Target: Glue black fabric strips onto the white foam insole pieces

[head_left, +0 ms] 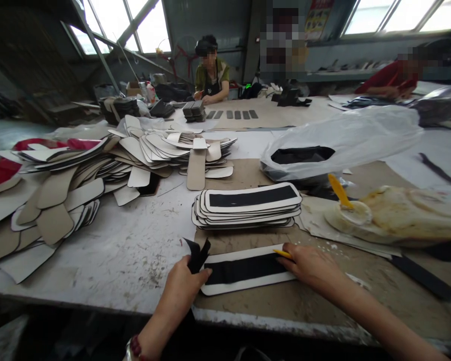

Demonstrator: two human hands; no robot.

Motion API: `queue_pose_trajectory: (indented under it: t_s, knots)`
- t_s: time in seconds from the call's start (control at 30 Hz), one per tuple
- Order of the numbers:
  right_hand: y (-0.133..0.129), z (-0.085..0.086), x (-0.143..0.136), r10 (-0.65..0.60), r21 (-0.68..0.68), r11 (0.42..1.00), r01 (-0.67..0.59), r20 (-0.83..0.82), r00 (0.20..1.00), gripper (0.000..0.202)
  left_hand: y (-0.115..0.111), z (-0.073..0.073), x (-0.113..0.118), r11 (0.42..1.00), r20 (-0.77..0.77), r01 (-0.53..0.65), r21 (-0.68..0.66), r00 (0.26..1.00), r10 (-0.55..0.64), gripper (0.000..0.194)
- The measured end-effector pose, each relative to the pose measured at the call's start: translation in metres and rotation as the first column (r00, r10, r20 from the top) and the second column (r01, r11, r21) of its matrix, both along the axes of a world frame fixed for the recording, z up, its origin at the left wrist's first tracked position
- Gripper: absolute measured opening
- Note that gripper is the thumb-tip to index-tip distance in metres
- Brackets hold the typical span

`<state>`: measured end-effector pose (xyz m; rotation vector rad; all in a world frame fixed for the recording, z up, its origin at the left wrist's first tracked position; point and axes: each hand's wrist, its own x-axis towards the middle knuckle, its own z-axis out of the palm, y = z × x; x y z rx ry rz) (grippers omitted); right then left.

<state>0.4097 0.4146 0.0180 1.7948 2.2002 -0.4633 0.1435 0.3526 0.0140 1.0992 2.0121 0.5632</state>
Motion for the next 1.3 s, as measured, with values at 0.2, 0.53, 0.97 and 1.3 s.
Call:
queue_pose_trajectory:
  t_s: [0.2, 0.53, 0.97, 1.3]
  knots:
    - [0.000, -0.001, 0.001, -0.016, 0.009, 1.000, 0.016, -0.037, 0.999, 0.023, 0.000, -0.006, -0.003, 1.000, 0.125, -0.001, 0.005, 0.992, 0.000, 0.013]
    - [0.000, 0.016, 0.023, -0.058, 0.014, 0.998, 0.060, -0.114, 0.992, 0.019, -0.001, -0.007, -0.009, 1.000, 0.140, 0.008, 0.026, 0.990, -0.012, 0.020]
    - [0.008, 0.001, 0.024, -0.127, -0.047, 0.992, 0.121, -0.174, 0.976, 0.019, -0.003, -0.018, -0.009, 0.998, 0.077, 0.002, 0.061, 0.997, -0.007, 0.021]
    - [0.017, -0.002, 0.028, -0.173, -0.116, 0.982, 0.149, -0.231, 0.957, 0.019, -0.002, -0.025, -0.011, 0.998, 0.026, 0.000, 0.064, 1.000, -0.002, 0.022]
